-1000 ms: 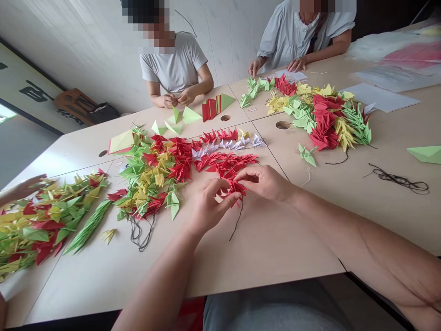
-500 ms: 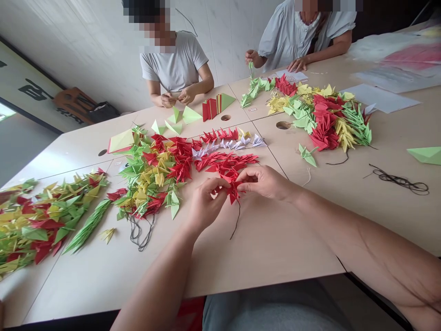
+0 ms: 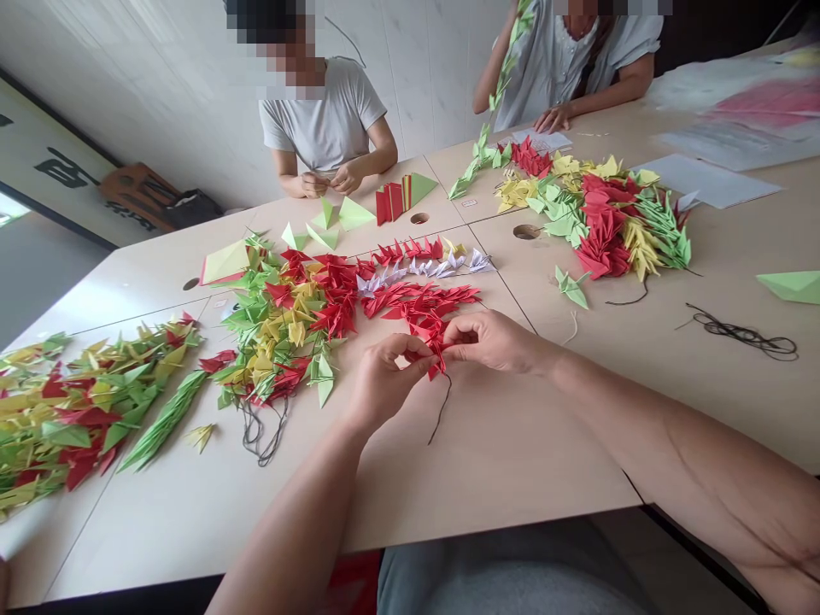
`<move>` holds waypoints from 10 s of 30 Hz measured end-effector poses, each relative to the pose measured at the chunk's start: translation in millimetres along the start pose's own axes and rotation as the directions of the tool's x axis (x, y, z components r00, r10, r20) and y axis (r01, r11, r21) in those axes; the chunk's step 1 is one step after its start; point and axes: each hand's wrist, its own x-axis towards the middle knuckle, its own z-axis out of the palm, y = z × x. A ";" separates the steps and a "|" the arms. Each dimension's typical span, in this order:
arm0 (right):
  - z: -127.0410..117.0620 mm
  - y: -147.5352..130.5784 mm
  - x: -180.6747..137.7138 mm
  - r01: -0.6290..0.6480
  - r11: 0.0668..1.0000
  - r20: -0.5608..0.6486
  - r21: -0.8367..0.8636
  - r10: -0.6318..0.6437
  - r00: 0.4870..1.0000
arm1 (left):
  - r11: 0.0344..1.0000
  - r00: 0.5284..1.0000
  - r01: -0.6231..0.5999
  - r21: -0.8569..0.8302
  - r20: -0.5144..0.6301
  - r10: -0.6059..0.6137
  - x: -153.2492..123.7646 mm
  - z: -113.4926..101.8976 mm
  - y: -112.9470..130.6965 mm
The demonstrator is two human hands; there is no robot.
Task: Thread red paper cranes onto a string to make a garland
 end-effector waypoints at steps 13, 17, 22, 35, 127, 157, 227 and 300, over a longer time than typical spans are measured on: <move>0.3 6.3 3.2 -0.043 0.993 0.036 0.109 0.040 0.999 | 0.979 0.968 -0.203 -0.008 0.150 0.202 3.6 -4.8 -10.9; -0.2 6.1 3.1 -0.054 0.991 0.084 0.120 0.044 0.996 | 0.961 0.948 -0.265 0.072 0.200 0.247 2.2 -7.3 -9.1; -1.3 3.2 1.7 -0.085 0.986 0.179 0.144 0.059 0.982 | 0.983 0.954 -0.181 -0.018 0.238 0.180 1.6 -7.1 -11.0; -4.6 1.9 1.6 -0.138 0.972 0.236 0.189 0.091 0.967 | 0.977 0.949 -0.058 -0.206 0.293 0.118 0.9 -4.4 -13.7; 10.4 8.0 8.7 0.052 0.963 -0.125 0.265 -0.019 0.992 | 0.928 0.989 0.053 -0.370 0.146 0.002 -0.2 6.1 -25.4; 14.0 34.7 26.9 -0.118 0.981 -0.697 -0.154 -0.023 0.717 | 0.943 0.984 -0.166 -0.288 0.006 0.175 0.1 39.5 -34.0; 28.1 -32.3 -8.3 0.008 0.980 -0.346 0.197 0.062 0.936 | 0.909 0.986 0.117 -0.401 -0.065 -0.156 -25.8 15.0 -25.8; 28.5 -20.8 -11.6 0.291 0.717 -0.267 -0.634 -0.555 0.787 | 0.819 0.973 0.159 -0.552 -0.053 -0.224 -20.5 17.7 -20.4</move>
